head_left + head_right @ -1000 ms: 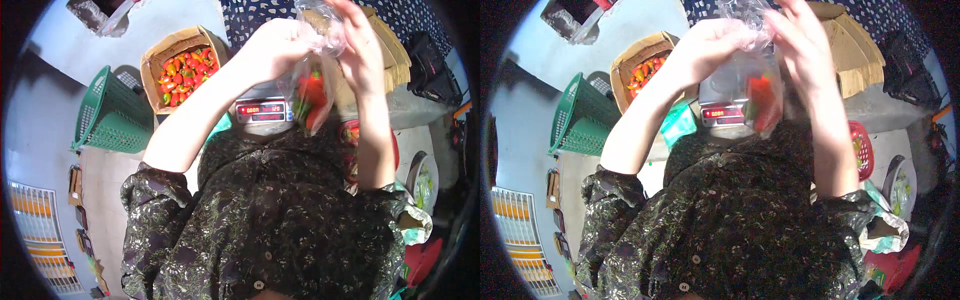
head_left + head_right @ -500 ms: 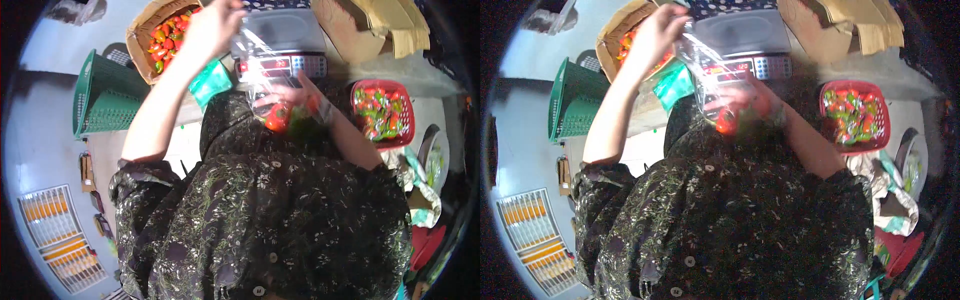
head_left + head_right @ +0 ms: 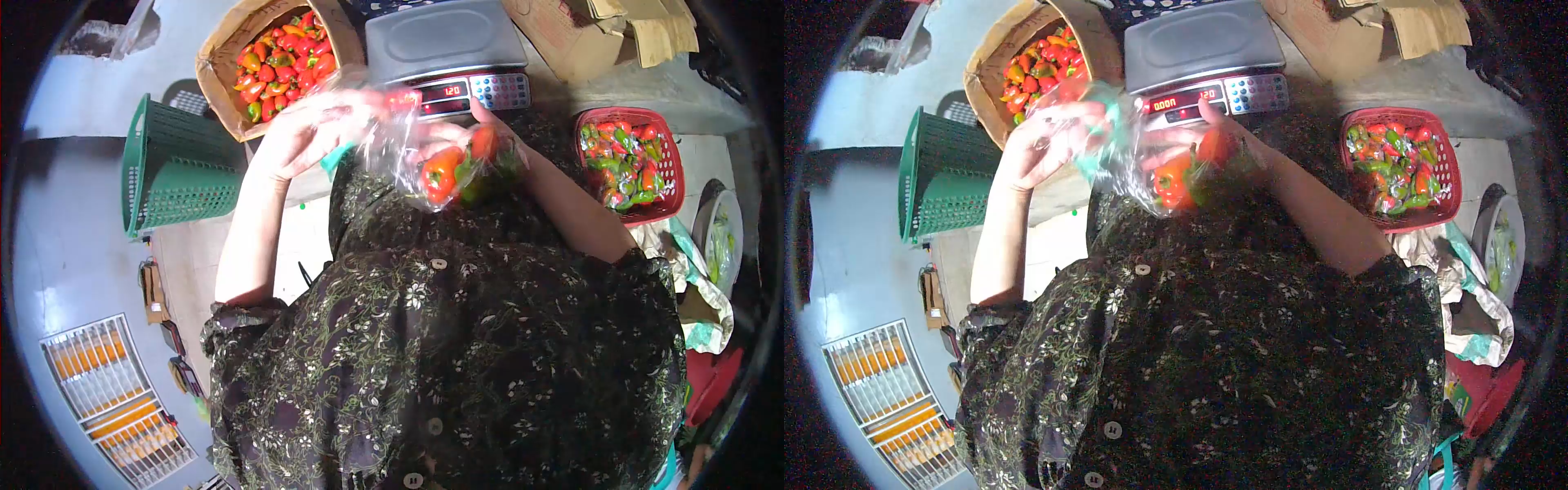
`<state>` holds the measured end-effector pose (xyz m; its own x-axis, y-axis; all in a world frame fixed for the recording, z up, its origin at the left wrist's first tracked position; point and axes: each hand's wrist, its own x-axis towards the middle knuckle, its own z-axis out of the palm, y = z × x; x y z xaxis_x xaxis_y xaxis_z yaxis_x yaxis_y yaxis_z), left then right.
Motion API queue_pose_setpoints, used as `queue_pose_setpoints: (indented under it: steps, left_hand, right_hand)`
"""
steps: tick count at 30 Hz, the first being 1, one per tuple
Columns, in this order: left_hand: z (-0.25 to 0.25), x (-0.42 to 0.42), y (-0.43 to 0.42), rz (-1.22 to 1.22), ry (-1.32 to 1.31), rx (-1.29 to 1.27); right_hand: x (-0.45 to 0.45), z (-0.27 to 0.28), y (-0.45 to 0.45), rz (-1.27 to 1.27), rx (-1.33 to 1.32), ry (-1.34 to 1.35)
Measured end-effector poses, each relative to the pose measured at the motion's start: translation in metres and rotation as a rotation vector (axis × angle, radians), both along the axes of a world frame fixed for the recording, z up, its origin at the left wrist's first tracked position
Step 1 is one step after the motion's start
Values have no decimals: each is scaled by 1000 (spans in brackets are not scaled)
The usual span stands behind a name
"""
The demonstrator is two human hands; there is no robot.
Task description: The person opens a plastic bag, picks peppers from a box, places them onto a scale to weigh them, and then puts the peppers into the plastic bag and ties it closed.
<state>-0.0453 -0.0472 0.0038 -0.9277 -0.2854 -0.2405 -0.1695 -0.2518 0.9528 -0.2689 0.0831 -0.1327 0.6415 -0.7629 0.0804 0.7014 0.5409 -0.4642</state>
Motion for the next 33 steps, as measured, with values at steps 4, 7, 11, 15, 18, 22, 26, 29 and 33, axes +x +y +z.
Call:
queue_pose_setpoints:
  steps: [4, 7, 11, 15, 18, 22, 26, 29, 33]
  left_hand:
    - [17, -14, 17, -373, -501, -225]
    - [16, -22, 36, -370, -526, -565]
    - [16, -20, 56, 21, -159, -549]
    - [21, -22, 69, -217, 177, -712]
    - [6, -22, 74, -380, -290, -854]
    - [-27, -19, 53, -224, -888, -1235]
    - [-20, -20, 54, 71, -687, -977]
    - [-51, -2, 44, 425, -45, -458]
    - [-43, 20, 45, 746, 65, -833]
  right_hand:
    - [0, -1, 6, -14, 123, 4]
    - [0, 0, 6, -31, 174, -13]
    - [3, -8, 1, -76, 202, 36]
    - [3, -20, -1, -97, 200, -13]
    - [2, -15, -3, -62, 170, 50]
    - [9, -12, -2, -145, 161, 190]
    - [9, 4, 7, -186, 235, 151]
    - [10, -1, 6, -171, 274, 88]
    - [4, -13, 8, -143, 266, -119]
